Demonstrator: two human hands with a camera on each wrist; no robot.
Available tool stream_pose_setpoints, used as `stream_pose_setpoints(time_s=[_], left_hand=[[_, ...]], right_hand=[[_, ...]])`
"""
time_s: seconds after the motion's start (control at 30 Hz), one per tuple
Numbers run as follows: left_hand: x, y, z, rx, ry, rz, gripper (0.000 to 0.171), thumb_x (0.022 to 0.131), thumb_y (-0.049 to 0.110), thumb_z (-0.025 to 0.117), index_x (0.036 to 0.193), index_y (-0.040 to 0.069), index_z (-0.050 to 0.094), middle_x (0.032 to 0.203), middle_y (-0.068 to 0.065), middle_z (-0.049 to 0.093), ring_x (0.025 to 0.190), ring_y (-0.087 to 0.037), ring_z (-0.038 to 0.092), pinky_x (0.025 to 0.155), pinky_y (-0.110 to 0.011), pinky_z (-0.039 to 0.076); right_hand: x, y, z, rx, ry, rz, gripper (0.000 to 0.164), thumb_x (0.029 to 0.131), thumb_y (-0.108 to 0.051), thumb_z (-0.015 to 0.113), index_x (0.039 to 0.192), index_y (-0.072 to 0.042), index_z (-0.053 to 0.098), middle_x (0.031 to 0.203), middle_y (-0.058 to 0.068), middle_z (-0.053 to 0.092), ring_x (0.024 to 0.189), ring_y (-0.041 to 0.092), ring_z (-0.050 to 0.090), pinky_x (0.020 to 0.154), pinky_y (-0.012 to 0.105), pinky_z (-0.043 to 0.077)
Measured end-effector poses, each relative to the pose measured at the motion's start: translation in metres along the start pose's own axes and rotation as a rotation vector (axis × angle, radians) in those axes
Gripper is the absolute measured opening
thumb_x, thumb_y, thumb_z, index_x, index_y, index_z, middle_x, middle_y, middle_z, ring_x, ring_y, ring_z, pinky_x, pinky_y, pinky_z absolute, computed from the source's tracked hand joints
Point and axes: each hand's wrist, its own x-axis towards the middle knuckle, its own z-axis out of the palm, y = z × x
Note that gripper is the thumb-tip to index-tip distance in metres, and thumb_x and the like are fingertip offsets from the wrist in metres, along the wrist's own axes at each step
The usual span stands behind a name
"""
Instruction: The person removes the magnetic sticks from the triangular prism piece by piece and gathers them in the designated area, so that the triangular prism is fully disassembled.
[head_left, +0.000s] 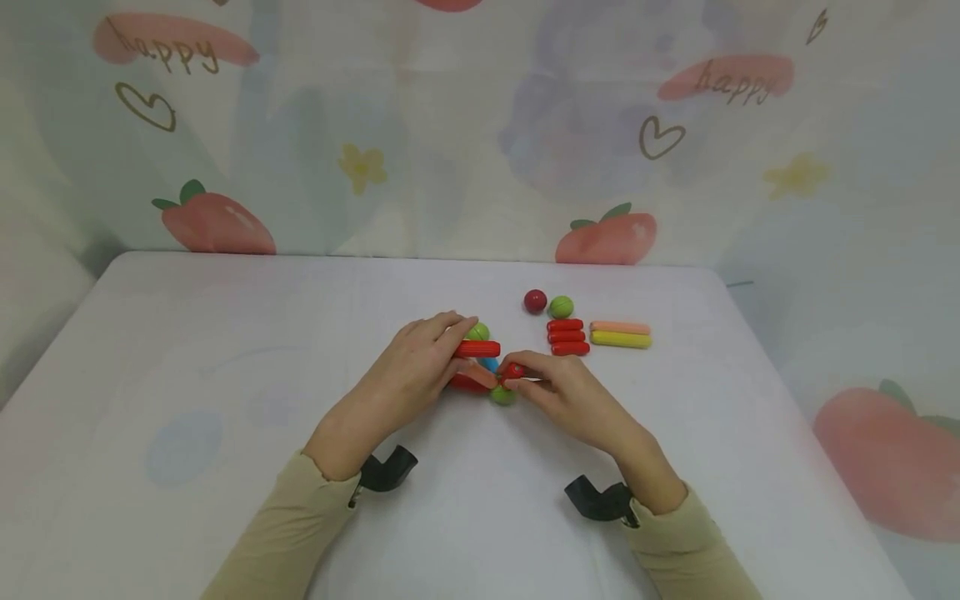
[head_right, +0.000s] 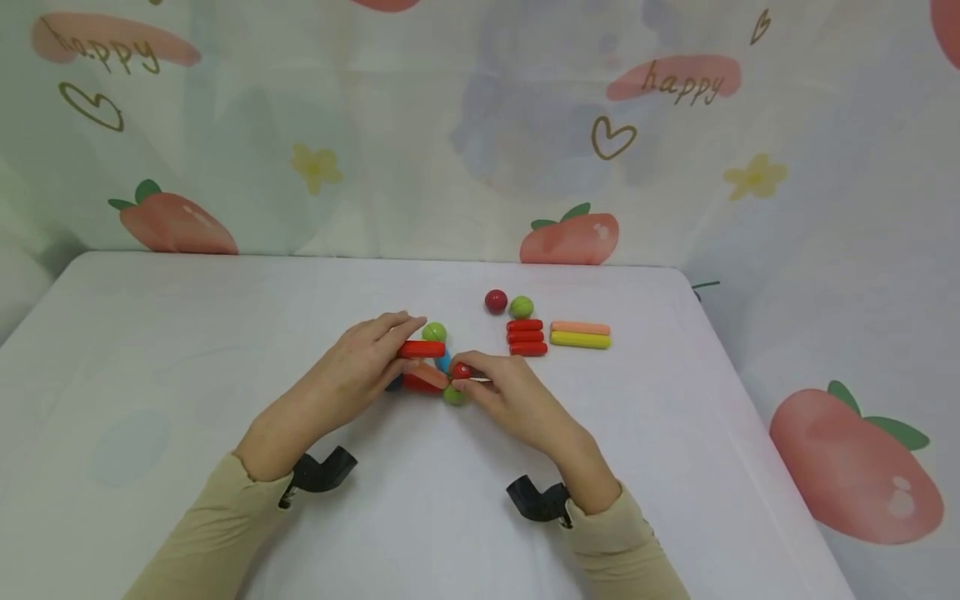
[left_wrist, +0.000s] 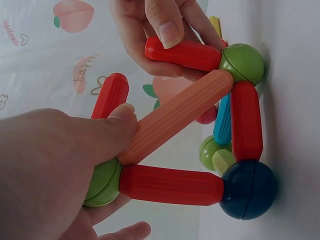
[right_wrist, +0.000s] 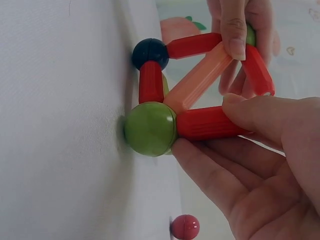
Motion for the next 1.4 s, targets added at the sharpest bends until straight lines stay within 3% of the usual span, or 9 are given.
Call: stream_pose_setpoints(time_s=[0.17,0.57,0.83,0.97,1.07,1.2,1.4], left_hand=[[0.0,0.0,0.0,-0.003,-0.01,-0.007,0.057,0.092,0.025,0.07,0.142,0.005,0.052,0.132,-0.01,0.06,0.121,-0.025,0.06,0.107,-0.046,0.047],[0.0,-0.001,0.001,0.001,0.003,0.005,0.054,0.092,0.023,0.071,0.14,0.004,0.053,0.13,-0.01,0.061,0.118,-0.025,0.061,0.105,-0.045,0.049],[0.0,-0.001,0.002,0.004,-0.001,0.01,0.052,0.092,0.017,0.071,0.139,0.004,0.054,0.131,-0.01,0.061,0.119,-0.025,0.061,0.105,-0.045,0.049],[0.0,-0.001,0.002,0.007,0.008,0.009,0.053,0.092,0.021,0.071,0.139,0.005,0.054,0.13,-0.01,0.061,0.118,-0.025,0.062,0.104,-0.045,0.049],[0.0,0.0,0.002,0.002,0.012,0.008,0.053,0.092,0.024,0.07,0.139,0.005,0.054,0.13,-0.01,0.061,0.117,-0.024,0.062,0.104,-0.045,0.05],[0.0,0.0,0.002,-0.004,0.011,0.007,0.053,0.093,0.024,0.07,0.139,0.005,0.054,0.13,-0.009,0.061,0.118,-0.024,0.061,0.105,-0.044,0.049],[0.0,0.0,0.001,0.001,0.009,0.01,0.054,0.093,0.022,0.07,0.141,0.004,0.053,0.131,-0.01,0.061,0.12,-0.024,0.06,0.105,-0.045,0.049]], right_hand=[[0.001,0.0,0.0,-0.009,0.005,0.003,0.023,0.093,-0.012,0.068,0.116,-0.01,0.068,0.091,0.001,0.072,0.076,0.013,0.062,0.069,0.021,0.054],[0.002,0.004,0.0,0.011,0.011,0.006,0.023,0.094,-0.012,0.068,0.116,-0.008,0.067,0.091,0.002,0.071,0.075,0.013,0.06,0.066,0.02,0.051],[0.003,0.0,-0.001,-0.021,0.025,0.039,0.023,0.094,-0.014,0.067,0.116,-0.008,0.065,0.08,0.007,0.067,0.067,0.012,0.055,0.06,0.02,0.048],[0.002,-0.001,-0.004,-0.016,0.042,0.043,0.024,0.093,-0.009,0.068,0.117,-0.008,0.066,0.093,0.005,0.071,0.08,0.015,0.066,0.075,0.024,0.058],[0.0,0.0,-0.008,-0.013,0.077,0.054,0.026,0.092,-0.006,0.068,0.119,-0.008,0.065,0.109,0.006,0.071,0.098,0.018,0.069,0.086,0.033,0.059],[-0.001,0.003,-0.012,-0.034,0.139,0.056,0.031,0.093,-0.005,0.067,0.124,-0.005,0.062,0.117,0.008,0.067,0.107,0.022,0.067,0.088,0.038,0.058],[-0.002,0.007,-0.016,-0.131,0.204,0.028,0.039,0.094,-0.005,0.066,0.132,-0.004,0.059,0.116,0.01,0.063,0.105,0.022,0.062,0.089,0.041,0.058]])
